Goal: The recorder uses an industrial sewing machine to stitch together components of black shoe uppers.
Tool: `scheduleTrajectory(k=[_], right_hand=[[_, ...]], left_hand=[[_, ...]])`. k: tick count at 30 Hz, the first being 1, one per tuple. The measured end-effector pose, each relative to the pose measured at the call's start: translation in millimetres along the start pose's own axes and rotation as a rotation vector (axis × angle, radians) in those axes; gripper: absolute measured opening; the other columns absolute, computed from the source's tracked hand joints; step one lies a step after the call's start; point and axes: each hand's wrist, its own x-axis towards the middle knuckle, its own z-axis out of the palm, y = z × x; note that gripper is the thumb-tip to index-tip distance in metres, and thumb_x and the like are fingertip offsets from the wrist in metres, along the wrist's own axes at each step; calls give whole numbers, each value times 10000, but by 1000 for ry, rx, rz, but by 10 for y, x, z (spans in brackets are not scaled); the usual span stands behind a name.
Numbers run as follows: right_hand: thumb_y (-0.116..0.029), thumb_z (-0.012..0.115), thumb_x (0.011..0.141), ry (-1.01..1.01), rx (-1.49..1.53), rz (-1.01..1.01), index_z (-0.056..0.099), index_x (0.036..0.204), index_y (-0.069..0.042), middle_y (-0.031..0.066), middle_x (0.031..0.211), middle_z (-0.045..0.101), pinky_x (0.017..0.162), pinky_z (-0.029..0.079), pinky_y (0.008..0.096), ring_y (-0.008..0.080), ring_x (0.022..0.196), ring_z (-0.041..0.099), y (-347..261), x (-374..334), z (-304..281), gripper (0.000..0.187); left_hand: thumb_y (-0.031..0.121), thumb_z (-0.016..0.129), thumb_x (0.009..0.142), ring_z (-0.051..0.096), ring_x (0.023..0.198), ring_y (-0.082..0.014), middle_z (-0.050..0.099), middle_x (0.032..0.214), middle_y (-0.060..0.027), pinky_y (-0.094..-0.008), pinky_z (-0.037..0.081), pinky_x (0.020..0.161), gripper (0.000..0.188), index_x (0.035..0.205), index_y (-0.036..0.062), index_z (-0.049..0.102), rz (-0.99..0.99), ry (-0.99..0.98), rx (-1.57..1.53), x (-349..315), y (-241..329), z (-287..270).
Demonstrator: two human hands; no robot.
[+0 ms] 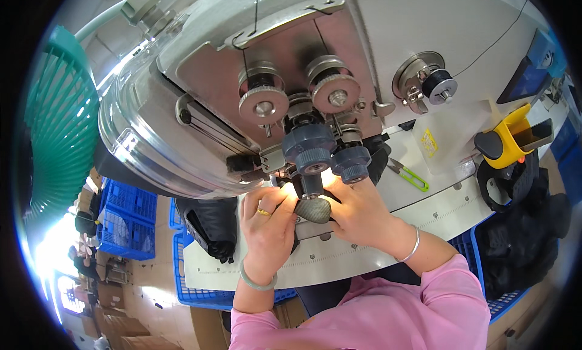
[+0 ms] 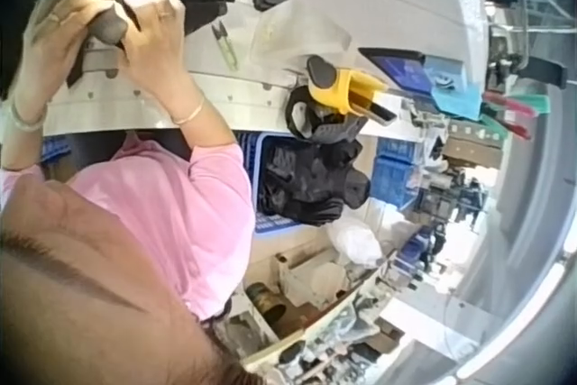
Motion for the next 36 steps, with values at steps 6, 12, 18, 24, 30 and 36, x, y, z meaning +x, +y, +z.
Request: scheduleTrajectory(k=[6, 12, 18, 24, 30, 36], right_hand=[[-8, 662, 578, 153, 32, -71, 686, 955, -131, 30, 938, 655, 828, 422, 459, 266, 849, 598, -16, 44, 21, 397], [-17, 669, 580, 128, 2, -87, 683, 996, -135, 31, 957, 660, 832, 421, 475, 283, 860, 598, -57, 38, -6, 433], [-42, 687, 642, 40, -55, 27, 667, 1098, -133, 39, 1005, 671, 857, 413, 508, 335, 940, 609, -139, 58, -1, 466], [-166, 785, 668, 92, 122, 56, 730, 944, -64, 13, 944, 646, 769, 442, 425, 249, 823, 612, -139, 236, 22, 299], [-148, 764, 672, 54, 103, -10, 734, 956, -76, 5, 870, 593, 837, 386, 441, 240, 824, 575, -98, 232, -82, 294], [-88, 719, 636, -92, 71, -24, 699, 1059, -119, 14, 946, 621, 874, 370, 445, 248, 900, 578, -52, 89, -139, 424]], left_hand=[[-12, 724, 647, 594, 917, -286, 644, 984, -61, -404, 493, 783, 334, 970, 54, 677, -2, -77, 4, 64, -11, -50], [-24, 715, 648, 613, 888, -288, 645, 995, -53, -383, 510, 745, 364, 997, 70, 671, -3, -105, -16, 97, -59, -72], [12, 720, 624, 600, 798, -241, 601, 859, -46, -345, 514, 646, 188, 785, 56, 633, 7, -37, -1, 133, -61, -60], [-7, 722, 703, 579, 708, -267, 616, 779, -74, -357, 480, 624, 147, 828, 22, 651, -198, 177, -227, 95, -123, 166], [-41, 690, 744, 586, 847, -311, 621, 894, -85, -387, 477, 713, 146, 880, 11, 683, -177, 159, -74, 125, 54, 199], [-53, 704, 639, 601, 874, -289, 634, 943, -58, -388, 503, 737, 323, 941, 58, 701, -14, 4, -52, 3, -105, 35]])
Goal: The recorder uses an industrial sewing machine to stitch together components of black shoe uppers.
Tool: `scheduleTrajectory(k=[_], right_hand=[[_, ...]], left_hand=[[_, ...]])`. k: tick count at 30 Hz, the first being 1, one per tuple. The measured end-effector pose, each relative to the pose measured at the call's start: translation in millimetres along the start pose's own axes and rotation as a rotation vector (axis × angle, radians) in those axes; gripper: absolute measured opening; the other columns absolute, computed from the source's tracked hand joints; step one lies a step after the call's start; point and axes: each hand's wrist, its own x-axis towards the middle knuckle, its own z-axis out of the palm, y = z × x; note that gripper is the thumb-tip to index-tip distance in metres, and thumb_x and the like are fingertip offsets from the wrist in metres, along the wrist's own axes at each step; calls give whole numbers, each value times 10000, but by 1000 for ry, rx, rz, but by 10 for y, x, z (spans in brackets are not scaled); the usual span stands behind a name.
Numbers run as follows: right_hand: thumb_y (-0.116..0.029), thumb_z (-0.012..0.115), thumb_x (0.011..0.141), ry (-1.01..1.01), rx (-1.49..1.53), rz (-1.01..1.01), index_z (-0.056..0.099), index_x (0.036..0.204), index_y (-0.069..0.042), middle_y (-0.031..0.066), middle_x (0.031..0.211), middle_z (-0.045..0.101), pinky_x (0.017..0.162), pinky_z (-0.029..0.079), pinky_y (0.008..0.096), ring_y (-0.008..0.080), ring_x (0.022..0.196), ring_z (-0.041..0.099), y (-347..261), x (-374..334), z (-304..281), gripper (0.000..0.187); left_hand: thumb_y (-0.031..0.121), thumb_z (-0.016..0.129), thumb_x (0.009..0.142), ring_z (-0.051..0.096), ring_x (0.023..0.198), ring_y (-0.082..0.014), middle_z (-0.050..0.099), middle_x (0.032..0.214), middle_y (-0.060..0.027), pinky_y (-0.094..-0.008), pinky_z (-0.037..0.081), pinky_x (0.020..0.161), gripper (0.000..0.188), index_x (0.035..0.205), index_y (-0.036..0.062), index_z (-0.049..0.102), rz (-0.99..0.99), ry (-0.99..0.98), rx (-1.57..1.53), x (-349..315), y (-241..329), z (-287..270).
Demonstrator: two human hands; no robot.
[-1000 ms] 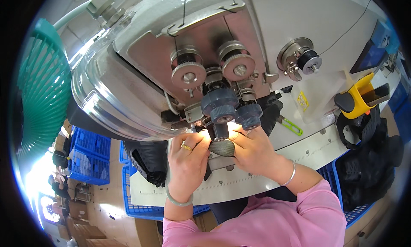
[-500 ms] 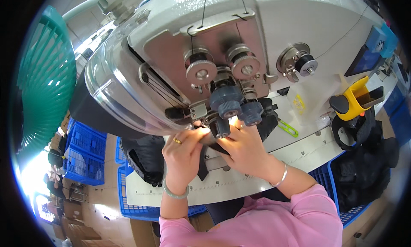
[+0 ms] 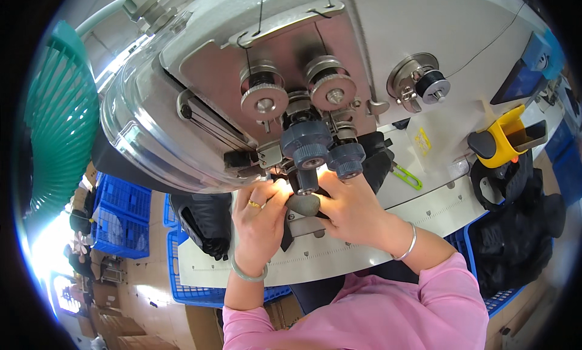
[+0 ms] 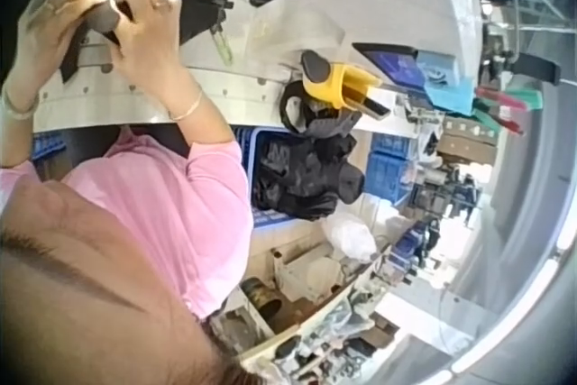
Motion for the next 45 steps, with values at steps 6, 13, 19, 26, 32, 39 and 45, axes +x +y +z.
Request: scheduleTrajectory(k=[6, 13, 19, 26, 32, 39, 45], right_hand=[[5, 663, 579, 32, -53, 11, 667, 1112, -160, 11, 1028, 641, 892, 385, 441, 267, 953, 582, -2, -45, 12, 558], [23, 638, 537, 94, -64, -9, 685, 1063, -143, 23, 1058, 642, 890, 397, 455, 289, 969, 578, 15, -37, 54, 553], [27, 639, 527, 113, -89, -13, 688, 1024, -107, 41, 1078, 649, 854, 412, 456, 298, 990, 579, -11, -11, 50, 516], [21, 660, 540, 72, -147, -8, 686, 1008, -98, 57, 1093, 647, 847, 386, 435, 284, 988, 578, -20, -22, 72, 484], [-62, 737, 617, 99, -33, 27, 699, 1015, -96, 12, 997, 641, 821, 386, 426, 264, 917, 581, -53, 118, 42, 401], [-105, 768, 648, 123, 97, -28, 718, 1033, -109, 3, 950, 625, 800, 409, 411, 228, 856, 597, 49, 116, 48, 389], [-83, 738, 637, -33, -27, 40, 677, 1056, -150, 43, 1134, 615, 852, 390, 450, 267, 1042, 573, 16, 24, -30, 429]], left_hand=[[-55, 704, 635, 606, 876, -285, 639, 970, -52, -374, 521, 729, 367, 980, 72, 695, -13, -47, 29, 14, 48, -52], [-56, 699, 654, 612, 892, -306, 635, 991, -64, -379, 528, 745, 375, 1005, 73, 685, -11, -79, 17, 41, 28, -42], [-50, 696, 666, 618, 932, -325, 610, 1030, -86, -400, 530, 765, 381, 1030, 60, 674, -8, -85, 34, 74, 14, -47], [-26, 677, 639, 620, 900, -270, 595, 1000, -77, -353, 555, 706, 252, 880, 40, 644, 71, -63, 87, 107, 12, -43], [-10, 698, 664, 642, 881, -261, 620, 892, -55, -364, 548, 698, 219, 876, 42, 675, 80, 24, 3, 125, -38, -29], [21, 745, 713, 641, 875, -279, 633, 889, -51, -348, 520, 651, 202, 905, 61, 698, -111, 125, -46, 73, -24, 82], [12, 711, 644, 641, 931, -263, 635, 952, -20, -346, 566, 721, 285, 920, 83, 703, 81, 44, 44, 46, -52, 13]])
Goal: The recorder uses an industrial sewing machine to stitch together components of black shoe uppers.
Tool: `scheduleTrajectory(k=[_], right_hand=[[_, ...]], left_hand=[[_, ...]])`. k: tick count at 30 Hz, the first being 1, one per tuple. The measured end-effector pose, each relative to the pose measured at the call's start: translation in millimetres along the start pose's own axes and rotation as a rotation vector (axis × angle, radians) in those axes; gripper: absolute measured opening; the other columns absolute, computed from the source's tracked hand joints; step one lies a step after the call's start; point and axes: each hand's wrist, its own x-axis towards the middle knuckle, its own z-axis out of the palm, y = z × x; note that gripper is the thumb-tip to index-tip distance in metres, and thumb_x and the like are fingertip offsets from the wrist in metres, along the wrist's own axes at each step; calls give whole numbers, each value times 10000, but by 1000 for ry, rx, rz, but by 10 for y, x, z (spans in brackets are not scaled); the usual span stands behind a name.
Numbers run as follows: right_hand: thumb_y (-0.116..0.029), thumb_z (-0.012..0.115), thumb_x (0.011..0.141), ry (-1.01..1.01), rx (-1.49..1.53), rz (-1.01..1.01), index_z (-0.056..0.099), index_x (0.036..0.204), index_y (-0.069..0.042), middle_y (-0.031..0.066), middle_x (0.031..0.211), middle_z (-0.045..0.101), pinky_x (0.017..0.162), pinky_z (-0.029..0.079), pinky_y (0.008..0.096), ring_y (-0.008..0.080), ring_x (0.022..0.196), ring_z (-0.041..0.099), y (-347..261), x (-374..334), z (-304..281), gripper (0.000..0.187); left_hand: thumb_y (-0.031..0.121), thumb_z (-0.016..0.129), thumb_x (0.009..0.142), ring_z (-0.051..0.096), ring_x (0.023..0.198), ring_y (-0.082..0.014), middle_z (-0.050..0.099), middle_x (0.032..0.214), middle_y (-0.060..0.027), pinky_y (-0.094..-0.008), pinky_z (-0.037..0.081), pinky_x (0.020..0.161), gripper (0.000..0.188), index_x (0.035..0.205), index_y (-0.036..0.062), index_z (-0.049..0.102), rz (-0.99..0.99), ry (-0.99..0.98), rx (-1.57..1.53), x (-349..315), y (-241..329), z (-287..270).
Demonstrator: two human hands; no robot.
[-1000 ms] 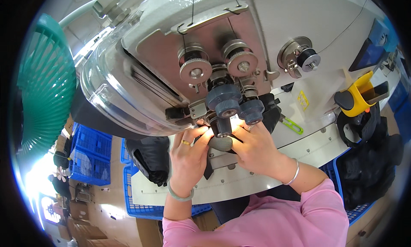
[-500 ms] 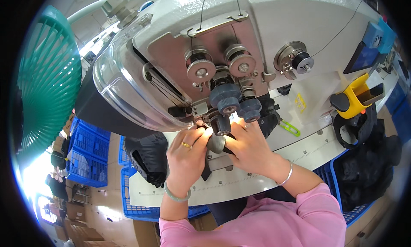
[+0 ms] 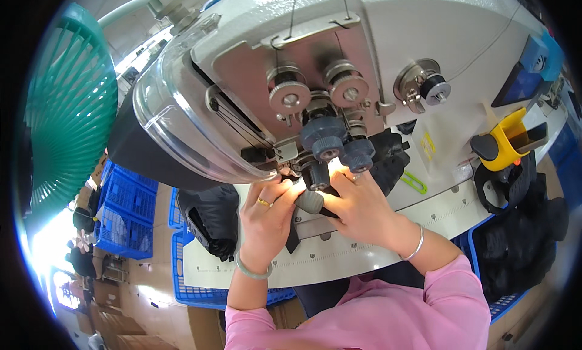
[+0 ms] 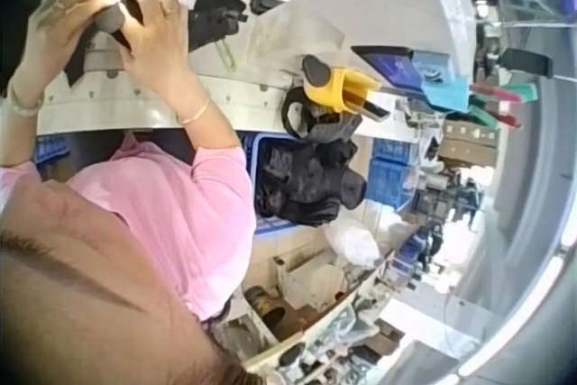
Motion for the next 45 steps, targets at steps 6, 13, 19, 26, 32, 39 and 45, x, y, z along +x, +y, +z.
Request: scheduleTrajectory(k=[6, 13, 19, 26, 32, 39, 45], right_hand=[[-59, 728, 615, 75, -56, -57, 670, 1068, -136, 57, 1174, 590, 837, 396, 458, 296, 1044, 563, -1, -25, 65, 462], [-79, 728, 586, 133, -104, -64, 675, 988, -111, 122, 1105, 550, 850, 398, 455, 326, 1083, 491, -16, -29, 146, 407], [-147, 766, 684, 166, 88, 12, 693, 970, -124, 18, 1062, 582, 816, 374, 410, 273, 970, 521, -21, 40, 258, 296], [-147, 784, 698, 200, 61, -77, 728, 960, -80, 20, 916, 615, 802, 423, 397, 230, 873, 597, -9, 142, 67, 276], [-111, 742, 676, 75, 6, -97, 677, 878, -108, -3, 982, 640, 868, 364, 406, 202, 947, 594, 37, 66, 38, 212], [-124, 731, 636, 67, -128, -94, 668, 1096, -205, -13, 936, 649, 881, 365, 433, 200, 845, 612, 21, 35, -4, 471], [-152, 763, 614, 2, -140, -61, 667, 1124, -248, -31, 808, 638, 936, 365, 480, 179, 698, 600, 68, -5, -42, 528]], left_hand=[[1, 688, 645, 635, 940, -264, 622, 967, -35, -344, 567, 722, 293, 929, 72, 693, 9, -6, 37, 18, 25, -3], [0, 680, 650, 627, 920, -264, 613, 972, -46, -371, 549, 753, 274, 918, 59, 685, 8, -28, 44, 65, 74, -29], [-38, 707, 673, 613, 938, -291, 617, 880, -73, -381, 515, 794, 317, 979, 46, 707, -55, 4, -53, 13, 38, -10], [25, 711, 743, 614, 841, -269, 661, 845, -63, -358, 493, 726, 171, 907, 74, 725, -409, 116, -287, 66, 0, 90], [-8, 688, 692, 626, 883, -259, 683, 906, -26, -376, 487, 728, 212, 894, 59, 695, 70, -23, 86, 56, -28, -77], [-29, 684, 667, 639, 846, -237, 655, 926, -41, -341, 549, 722, 238, 893, 43, 686, 40, -72, 71, 33, 9, -99], [-14, 658, 645, 619, 820, -234, 607, 902, -45, -341, 556, 748, 280, 916, 51, 682, 50, -82, 72, 45, 33, -66]])
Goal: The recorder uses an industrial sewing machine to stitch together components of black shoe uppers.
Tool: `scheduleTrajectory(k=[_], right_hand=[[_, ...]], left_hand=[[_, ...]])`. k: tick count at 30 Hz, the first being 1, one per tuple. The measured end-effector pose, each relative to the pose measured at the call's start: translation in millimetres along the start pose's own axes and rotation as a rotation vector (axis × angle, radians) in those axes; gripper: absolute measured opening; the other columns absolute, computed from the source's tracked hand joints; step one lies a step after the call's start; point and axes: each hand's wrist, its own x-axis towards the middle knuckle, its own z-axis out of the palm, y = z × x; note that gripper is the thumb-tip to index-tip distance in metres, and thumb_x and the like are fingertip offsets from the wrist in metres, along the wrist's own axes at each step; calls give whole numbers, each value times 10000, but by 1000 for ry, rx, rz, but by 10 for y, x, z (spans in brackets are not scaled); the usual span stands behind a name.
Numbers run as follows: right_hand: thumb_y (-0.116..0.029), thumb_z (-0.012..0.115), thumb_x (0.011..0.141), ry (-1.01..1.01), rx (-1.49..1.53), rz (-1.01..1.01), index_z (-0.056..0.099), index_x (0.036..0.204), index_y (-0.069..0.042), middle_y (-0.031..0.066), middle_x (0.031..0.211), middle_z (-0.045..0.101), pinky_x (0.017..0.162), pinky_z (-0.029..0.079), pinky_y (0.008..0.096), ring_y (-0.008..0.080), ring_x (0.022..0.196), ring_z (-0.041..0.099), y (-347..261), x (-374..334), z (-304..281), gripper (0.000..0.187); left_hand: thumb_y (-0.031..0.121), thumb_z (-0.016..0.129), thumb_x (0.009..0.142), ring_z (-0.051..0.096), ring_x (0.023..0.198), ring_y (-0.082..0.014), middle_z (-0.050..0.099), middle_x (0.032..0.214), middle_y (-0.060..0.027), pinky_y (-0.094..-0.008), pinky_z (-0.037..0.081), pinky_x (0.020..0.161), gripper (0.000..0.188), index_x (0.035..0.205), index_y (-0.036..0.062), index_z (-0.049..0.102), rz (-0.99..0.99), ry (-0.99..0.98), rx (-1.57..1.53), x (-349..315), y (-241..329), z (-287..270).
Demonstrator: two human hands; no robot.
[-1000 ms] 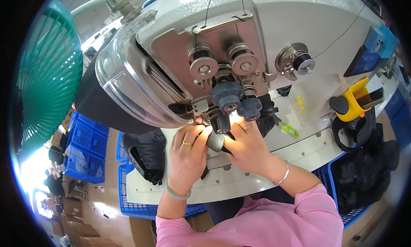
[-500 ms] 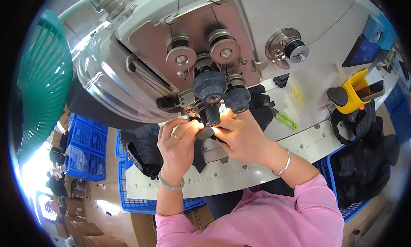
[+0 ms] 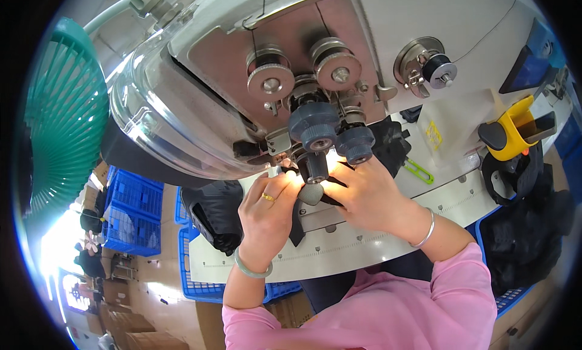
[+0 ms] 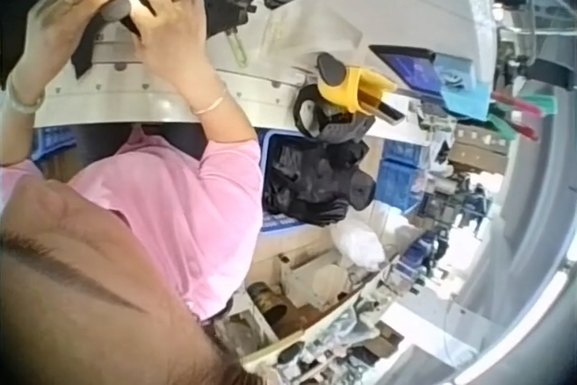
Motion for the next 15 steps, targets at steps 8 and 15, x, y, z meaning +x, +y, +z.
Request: scheduleTrajectory(k=[8, 15], right_hand=[[-156, 768, 652, 62, 10, -65, 662, 1095, -159, 22, 973, 681, 943, 380, 500, 228, 914, 629, 0, 51, 3, 456], [-67, 722, 635, 113, 8, -96, 667, 1087, -74, 67, 1131, 676, 931, 410, 487, 282, 1095, 616, 23, -45, 128, 455]], left_hand=[[-53, 668, 673, 638, 836, -250, 630, 985, -73, -352, 562, 777, 305, 963, 40, 670, -14, 3, 16, 21, 22, 11], [1, 681, 687, 630, 792, -256, 607, 877, -74, -349, 550, 711, 264, 949, 30, 668, -11, 73, -38, 17, 13, 13]])
